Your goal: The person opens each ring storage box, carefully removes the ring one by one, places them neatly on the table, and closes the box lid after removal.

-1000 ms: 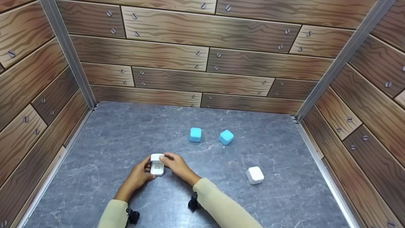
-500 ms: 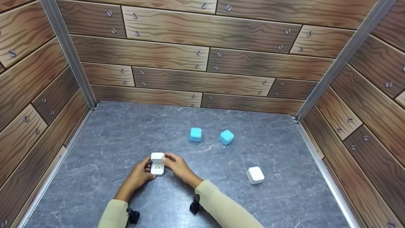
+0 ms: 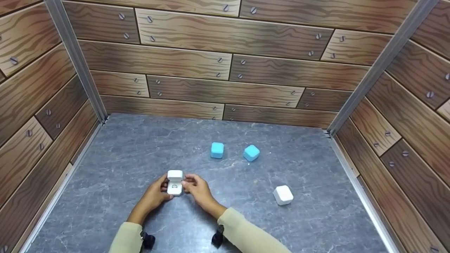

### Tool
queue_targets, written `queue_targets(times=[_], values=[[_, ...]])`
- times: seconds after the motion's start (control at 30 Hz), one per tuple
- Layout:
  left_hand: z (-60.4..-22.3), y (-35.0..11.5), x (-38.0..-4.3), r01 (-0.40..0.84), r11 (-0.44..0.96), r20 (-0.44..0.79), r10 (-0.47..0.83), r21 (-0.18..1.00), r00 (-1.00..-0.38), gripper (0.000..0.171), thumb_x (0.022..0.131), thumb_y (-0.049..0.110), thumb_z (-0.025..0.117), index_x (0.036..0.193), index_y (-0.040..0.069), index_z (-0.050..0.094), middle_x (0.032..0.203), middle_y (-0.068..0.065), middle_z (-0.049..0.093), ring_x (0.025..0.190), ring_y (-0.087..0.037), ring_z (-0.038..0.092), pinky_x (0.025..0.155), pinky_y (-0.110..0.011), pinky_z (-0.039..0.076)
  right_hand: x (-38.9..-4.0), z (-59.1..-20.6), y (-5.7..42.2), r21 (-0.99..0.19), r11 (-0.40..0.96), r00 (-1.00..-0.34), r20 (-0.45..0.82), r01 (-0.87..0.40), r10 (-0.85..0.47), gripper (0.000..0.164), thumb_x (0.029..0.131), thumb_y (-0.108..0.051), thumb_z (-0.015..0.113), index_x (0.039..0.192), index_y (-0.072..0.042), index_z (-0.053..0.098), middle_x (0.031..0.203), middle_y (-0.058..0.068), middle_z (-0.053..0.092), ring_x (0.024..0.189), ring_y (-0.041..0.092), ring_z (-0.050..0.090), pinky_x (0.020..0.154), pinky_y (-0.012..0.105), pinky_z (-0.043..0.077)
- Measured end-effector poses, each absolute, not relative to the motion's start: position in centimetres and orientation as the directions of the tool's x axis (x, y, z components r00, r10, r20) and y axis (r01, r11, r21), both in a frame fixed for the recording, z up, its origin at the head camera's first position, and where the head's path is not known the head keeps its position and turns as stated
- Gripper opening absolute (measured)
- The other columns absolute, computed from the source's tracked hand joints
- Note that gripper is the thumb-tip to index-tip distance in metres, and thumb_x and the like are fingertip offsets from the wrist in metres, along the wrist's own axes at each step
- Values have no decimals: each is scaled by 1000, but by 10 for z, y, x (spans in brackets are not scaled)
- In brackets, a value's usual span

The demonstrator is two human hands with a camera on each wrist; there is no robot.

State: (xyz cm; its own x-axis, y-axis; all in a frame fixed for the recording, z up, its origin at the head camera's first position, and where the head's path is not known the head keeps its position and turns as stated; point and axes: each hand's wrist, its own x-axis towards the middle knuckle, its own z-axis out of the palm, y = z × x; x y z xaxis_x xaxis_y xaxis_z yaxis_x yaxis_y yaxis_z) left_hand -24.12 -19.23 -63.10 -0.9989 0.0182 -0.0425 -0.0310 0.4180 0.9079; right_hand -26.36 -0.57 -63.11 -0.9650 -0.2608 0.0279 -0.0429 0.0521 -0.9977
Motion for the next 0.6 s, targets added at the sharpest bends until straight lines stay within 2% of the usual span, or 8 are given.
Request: queue_targets(times=[0.13,0.23,0.37,0.47,0.6], values=[[-630,-193,-241,-34,412,-45,19,910,-999,91,70,-19,76,151,-6,37,123,-22,63,106,-30,65,92,-40,56,-255,-631,-10,-994,86,-969,41,-63,-243,26,94,-7,67,116,9,64,101,17,68,82,31,66,68,46,61],[-630,-193,-241,-22,396,-35,24,918,-999,91,70,-21,75,151,-8,37,122,-22,63,105,-31,65,90,-39,57,-250,-630,-13,-991,112,-965,46,-77,-257,25,93,-10,70,112,5,67,95,11,69,71,24,64,57,36,59],[-631,-194,-241,-7,380,-21,34,925,-999,91,68,-22,74,150,-9,37,120,-23,64,103,-31,65,88,-38,58,-247,-630,-18,-986,140,-960,51,-93,-277,25,91,-13,73,111,2,69,91,5,68,58,14,57,46,24,50],[-632,-194,-241,-4,370,-21,42,929,-999,91,68,-23,73,150,-9,37,120,-23,63,103,-31,65,87,-37,58,-246,-631,-21,-982,157,-958,55,-103,-282,25,91,-13,73,112,1,70,93,2,65,54,9,53,42,20,45],[-632,-194,-241,-5,376,-23,45,927,-999,91,69,-21,75,150,-9,37,121,-23,63,105,-31,65,88,-36,57,-246,-632,-24,-976,183,-956,62,-118,-286,24,90,-10,73,112,0,70,98,5,65,55,6,52,43,18,44]])
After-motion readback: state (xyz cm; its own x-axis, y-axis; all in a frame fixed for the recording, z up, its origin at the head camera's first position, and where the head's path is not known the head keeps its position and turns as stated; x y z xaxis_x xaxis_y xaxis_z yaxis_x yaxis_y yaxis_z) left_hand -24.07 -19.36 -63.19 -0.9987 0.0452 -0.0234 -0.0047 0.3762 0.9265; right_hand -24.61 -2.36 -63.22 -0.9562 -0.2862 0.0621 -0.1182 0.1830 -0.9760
